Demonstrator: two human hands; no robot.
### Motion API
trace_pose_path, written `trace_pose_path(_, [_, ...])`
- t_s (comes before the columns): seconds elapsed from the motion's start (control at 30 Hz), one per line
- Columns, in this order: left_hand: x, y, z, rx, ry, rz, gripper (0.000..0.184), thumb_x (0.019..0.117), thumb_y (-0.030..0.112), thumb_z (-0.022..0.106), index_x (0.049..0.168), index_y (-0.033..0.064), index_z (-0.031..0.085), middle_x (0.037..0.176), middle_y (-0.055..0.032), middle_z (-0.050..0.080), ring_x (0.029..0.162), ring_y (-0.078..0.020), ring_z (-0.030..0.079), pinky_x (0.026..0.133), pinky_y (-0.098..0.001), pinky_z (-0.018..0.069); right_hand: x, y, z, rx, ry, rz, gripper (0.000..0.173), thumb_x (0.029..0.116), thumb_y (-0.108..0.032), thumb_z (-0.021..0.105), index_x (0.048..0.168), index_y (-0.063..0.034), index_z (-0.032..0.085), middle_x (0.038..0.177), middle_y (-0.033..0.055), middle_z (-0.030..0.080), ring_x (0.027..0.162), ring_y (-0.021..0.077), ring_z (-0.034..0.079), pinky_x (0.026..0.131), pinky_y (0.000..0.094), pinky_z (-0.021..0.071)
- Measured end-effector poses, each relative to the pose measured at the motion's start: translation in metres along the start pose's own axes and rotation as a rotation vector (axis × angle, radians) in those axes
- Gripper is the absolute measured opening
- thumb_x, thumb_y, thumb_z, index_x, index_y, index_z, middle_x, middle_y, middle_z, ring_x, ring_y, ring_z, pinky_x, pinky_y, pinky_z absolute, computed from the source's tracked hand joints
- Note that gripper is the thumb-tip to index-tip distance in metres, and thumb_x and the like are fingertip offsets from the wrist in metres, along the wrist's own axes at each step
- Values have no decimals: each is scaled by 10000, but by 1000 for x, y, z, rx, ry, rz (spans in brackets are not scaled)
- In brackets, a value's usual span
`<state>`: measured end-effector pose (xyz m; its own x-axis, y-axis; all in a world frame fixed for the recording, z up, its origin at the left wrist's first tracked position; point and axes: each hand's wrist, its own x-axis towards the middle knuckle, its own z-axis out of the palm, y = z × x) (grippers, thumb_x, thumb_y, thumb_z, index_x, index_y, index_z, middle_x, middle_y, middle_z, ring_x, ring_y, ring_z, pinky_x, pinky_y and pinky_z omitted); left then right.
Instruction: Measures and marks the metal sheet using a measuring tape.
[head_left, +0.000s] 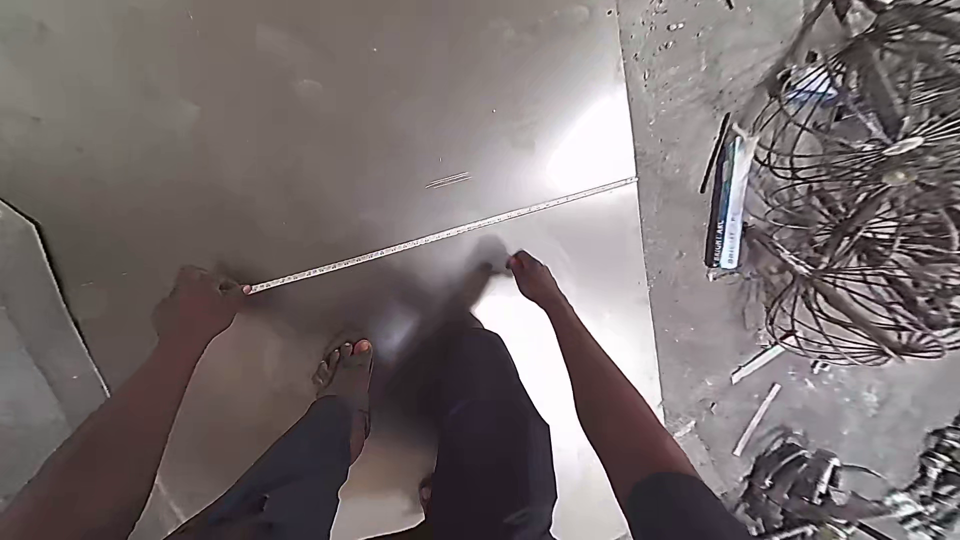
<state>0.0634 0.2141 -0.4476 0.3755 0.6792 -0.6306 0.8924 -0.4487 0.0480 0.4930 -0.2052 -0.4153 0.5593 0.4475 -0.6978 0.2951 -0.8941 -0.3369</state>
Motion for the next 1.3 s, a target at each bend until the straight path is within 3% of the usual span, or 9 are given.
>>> trace_pose_path(0.07, [4, -4, 5, 7, 2, 15, 380, 1034, 431, 589, 1141, 90, 717, 1312, -296, 568, 1175, -547, 572, 834, -801, 465, 36, -35, -10, -205, -70, -94, 392, 1123, -370, 364, 1160, -81, 626, 1008, 205, 701, 985, 414, 694, 807, 656, 529])
trace_pose_path(0.2, [3, 0, 4, 23, 2, -14, 396, 1034, 450, 581, 1133, 90, 711, 1342, -300, 535, 1161, -553, 572, 819, -796, 473, 86, -86, -17, -495, -159, -190, 359, 1103, -393, 380, 1174, -116, 597, 1017, 188, 710, 982, 423, 706, 758, 660, 544])
trace_pose_path(0.3, [5, 1, 4, 25, -21, -37, 392, 1028, 454, 587, 1127, 100, 723, 1352, -291, 542, 1164, -542, 581, 838, -799, 473, 115, -101, -22, -573, -232, -299, 295, 1068, -298, 464, 1127, -76, 650, 1045, 206, 710, 1004, 430, 699, 781, 682, 537])
trace_pose_path(0.43, [11, -3, 6, 17, -40, -28, 389, 1031, 440, 587, 1116, 83, 717, 1359, -305, 530, 1187, -557, 560, 860, -808, 458, 135, -109, -27, -699, -317, -351, 318, 1062, -301, 481, 1077, -72, 702, 1060, 196, 717, 1031, 414, 695, 817, 674, 534])
trace_pose_path(0.67, [17, -16, 16, 20, -12, 12, 430, 1022, 476, 575, 1125, 84, 716, 1371, -290, 524, 1139, -563, 578, 788, -830, 450, 138, -119, -29, -777, -355, -333, 301, 1046, -318, 525, 1021, -85, 714, 1015, 188, 719, 995, 410, 702, 774, 682, 537])
trace_pose_path(0.97, [22, -25, 23, -16, 13, 41, 413, 1015, 465, 591, 1066, 78, 723, 1359, -293, 525, 1187, -544, 557, 848, -806, 459, 129, -131, -31, -833, -341, -321, 280, 1028, -319, 560, 985, -82, 703, 1001, 188, 711, 970, 418, 701, 738, 684, 542])
trace_pose_path(1.1, [26, -33, 31, 18, 38, 27, 414, 1007, 517, 579, 1091, 130, 700, 1345, -255, 532, 1145, -526, 585, 766, -791, 490, 131, -128, -32, -835, -348, -382, 277, 1029, -306, 568, 953, -75, 702, 954, 181, 706, 932, 402, 702, 733, 660, 543])
trace_pose_path(1.3, [26, -33, 31, 17, 38, 14, 394, 1006, 489, 600, 1088, 117, 699, 1361, -269, 516, 1118, -547, 588, 743, -797, 486, 141, -122, -30, -835, -350, -420, 300, 1032, -330, 564, 954, -80, 710, 957, 171, 709, 935, 392, 703, 748, 658, 547])
